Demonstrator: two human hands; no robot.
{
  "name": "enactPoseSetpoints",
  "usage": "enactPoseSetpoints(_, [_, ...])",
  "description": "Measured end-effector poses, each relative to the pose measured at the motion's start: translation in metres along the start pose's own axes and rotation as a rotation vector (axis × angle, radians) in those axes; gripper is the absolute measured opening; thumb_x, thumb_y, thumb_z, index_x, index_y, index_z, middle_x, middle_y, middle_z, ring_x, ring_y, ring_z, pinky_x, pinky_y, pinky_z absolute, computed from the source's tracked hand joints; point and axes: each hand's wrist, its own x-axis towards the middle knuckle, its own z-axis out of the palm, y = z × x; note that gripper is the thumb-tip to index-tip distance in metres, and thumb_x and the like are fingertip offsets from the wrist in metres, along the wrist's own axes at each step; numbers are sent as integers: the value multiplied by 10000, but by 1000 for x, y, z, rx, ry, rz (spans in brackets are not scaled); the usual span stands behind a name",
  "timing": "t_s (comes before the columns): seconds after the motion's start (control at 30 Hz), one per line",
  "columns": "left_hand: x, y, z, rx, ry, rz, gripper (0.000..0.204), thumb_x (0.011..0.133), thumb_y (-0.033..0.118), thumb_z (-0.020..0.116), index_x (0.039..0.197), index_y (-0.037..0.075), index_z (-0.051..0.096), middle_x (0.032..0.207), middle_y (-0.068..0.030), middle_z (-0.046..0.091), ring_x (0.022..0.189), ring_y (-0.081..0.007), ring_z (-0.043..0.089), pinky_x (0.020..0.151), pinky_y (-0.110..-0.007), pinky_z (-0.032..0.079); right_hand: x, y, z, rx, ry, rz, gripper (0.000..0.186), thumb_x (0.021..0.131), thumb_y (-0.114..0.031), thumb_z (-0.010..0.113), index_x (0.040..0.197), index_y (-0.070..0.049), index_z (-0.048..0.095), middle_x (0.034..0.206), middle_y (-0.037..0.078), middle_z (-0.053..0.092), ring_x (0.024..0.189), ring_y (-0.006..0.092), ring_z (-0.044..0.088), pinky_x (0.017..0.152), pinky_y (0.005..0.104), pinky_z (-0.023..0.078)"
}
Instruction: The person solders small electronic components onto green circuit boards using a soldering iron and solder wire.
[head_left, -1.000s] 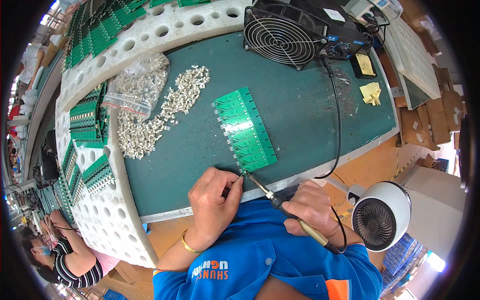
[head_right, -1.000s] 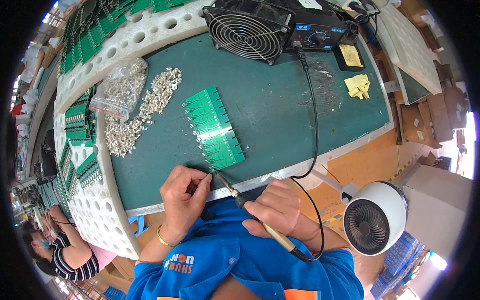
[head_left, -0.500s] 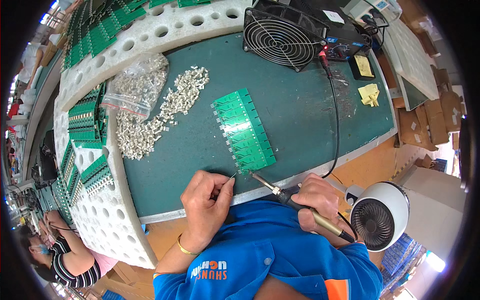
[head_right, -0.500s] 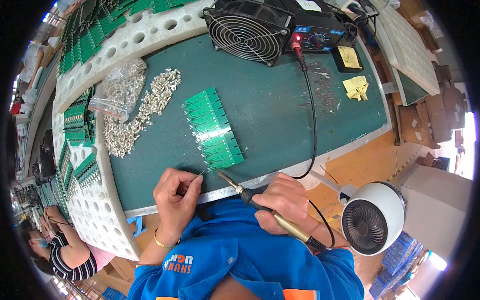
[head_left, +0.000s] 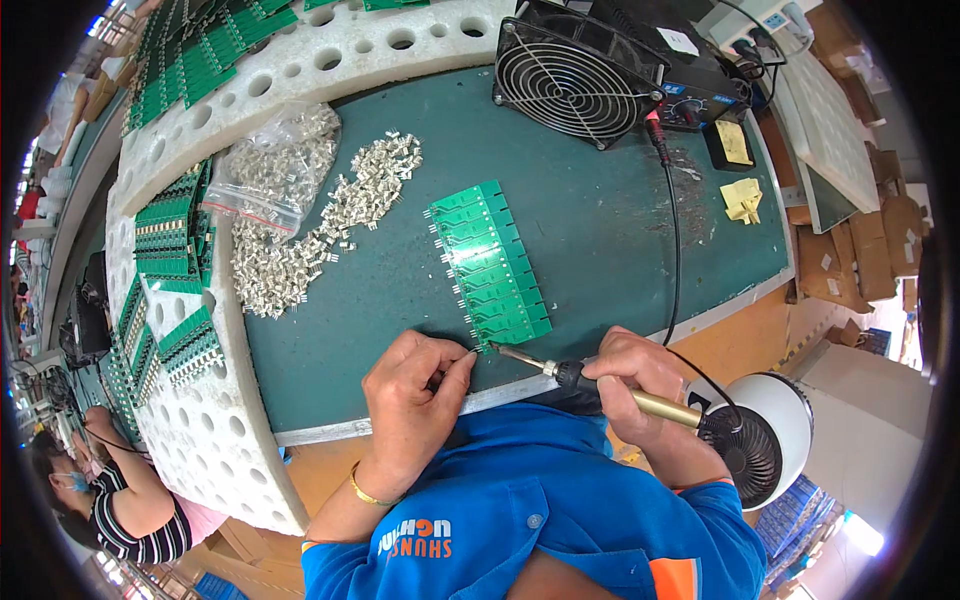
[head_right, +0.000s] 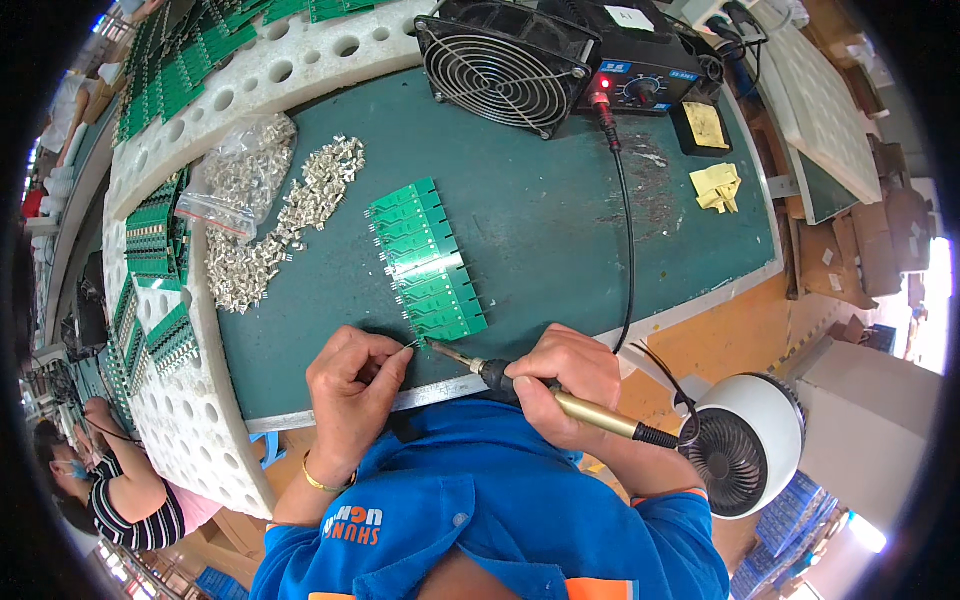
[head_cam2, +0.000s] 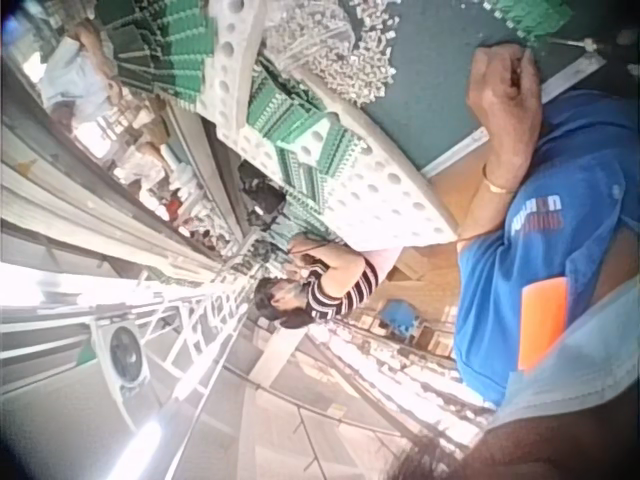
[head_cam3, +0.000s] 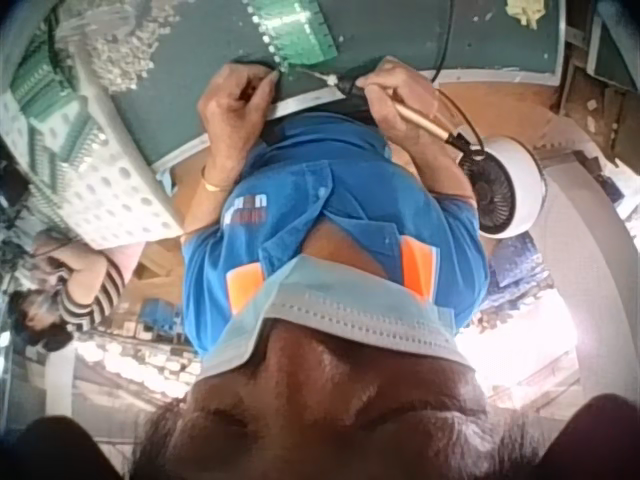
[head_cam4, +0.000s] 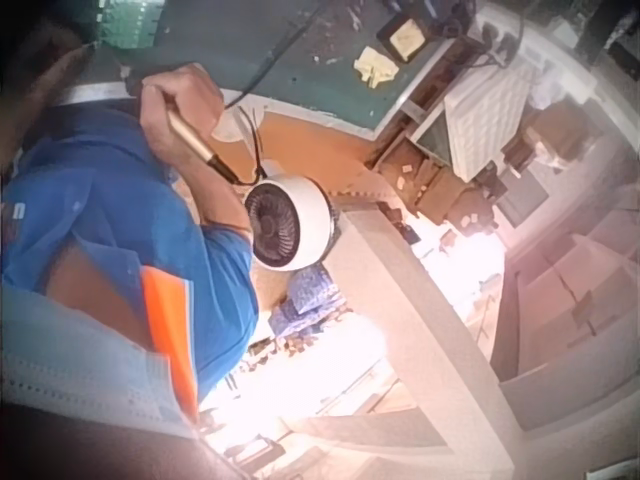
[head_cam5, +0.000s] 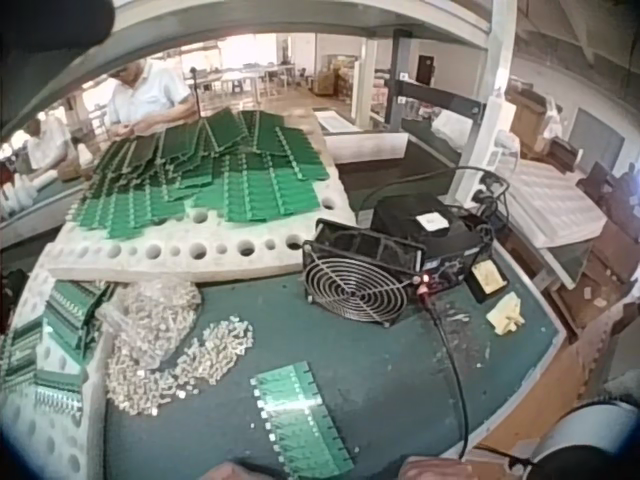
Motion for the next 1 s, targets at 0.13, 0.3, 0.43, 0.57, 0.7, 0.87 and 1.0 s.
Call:
enactPoseSetpoints(0.13, [1,0,-1,5,-26,-19,63,792,-32,748,815,2,700,716,-38,576,581,-83,559,502,-225,431,7,0,-2,2,-31,10,83,781,23,658,846,-14,622,694,108,641,542,221,555,526,342,439])
enactPoseSetpoints(0.3, [3,0,-2,26,-47,-10,63,792,-27,750,819,2,702,711,-38,578,580,-92,566,507,-231,442,11,2,-3,2,-29,33,45,793,-12,668,812,-17,628,661,90,635,534,197,552,517,329,435])
enactPoseSetpoints(0.43, [4,-1,-2,41,-51,10,65,789,-24,753,825,5,707,706,-47,582,577,-101,568,506,-239,444,21,4,-8,9,-58,56,46,801,-37,674,797,-24,630,650,81,634,537,175,557,510,317,431])
enactPoseSetpoints(0.57, [4,-1,-3,57,-54,28,69,783,-22,755,828,7,712,700,-53,584,569,-108,563,505,-248,437,30,2,-11,4,-106,114,63,802,-51,684,786,-34,626,657,69,639,549,155,568,505,297,433])
enactPoseSetpoints(0.7, [5,-1,-2,61,-46,40,68,782,-19,756,827,7,711,698,-52,583,566,-111,560,505,-251,432,32,2,-11,4,-125,93,77,800,-51,689,768,-40,620,661,60,645,558,151,578,505,291,439])
enactPoseSetpoints(0.87, [5,0,-3,70,-56,34,67,784,-18,755,826,5,708,701,-53,580,568,-111,560,505,-251,431,33,3,-10,11,-119,74,77,794,-44,692,764,-45,621,657,52,645,553,150,575,509,291,439])
enactPoseSetpoints(1.0, [5,0,-3,61,-54,30,62,793,-16,751,825,0,701,712,-51,582,573,-105,560,507,-244,431,33,3,-8,25,-97,48,26,743,19,633,758,4,619,588,48,542,513,144,479,489,295,369])
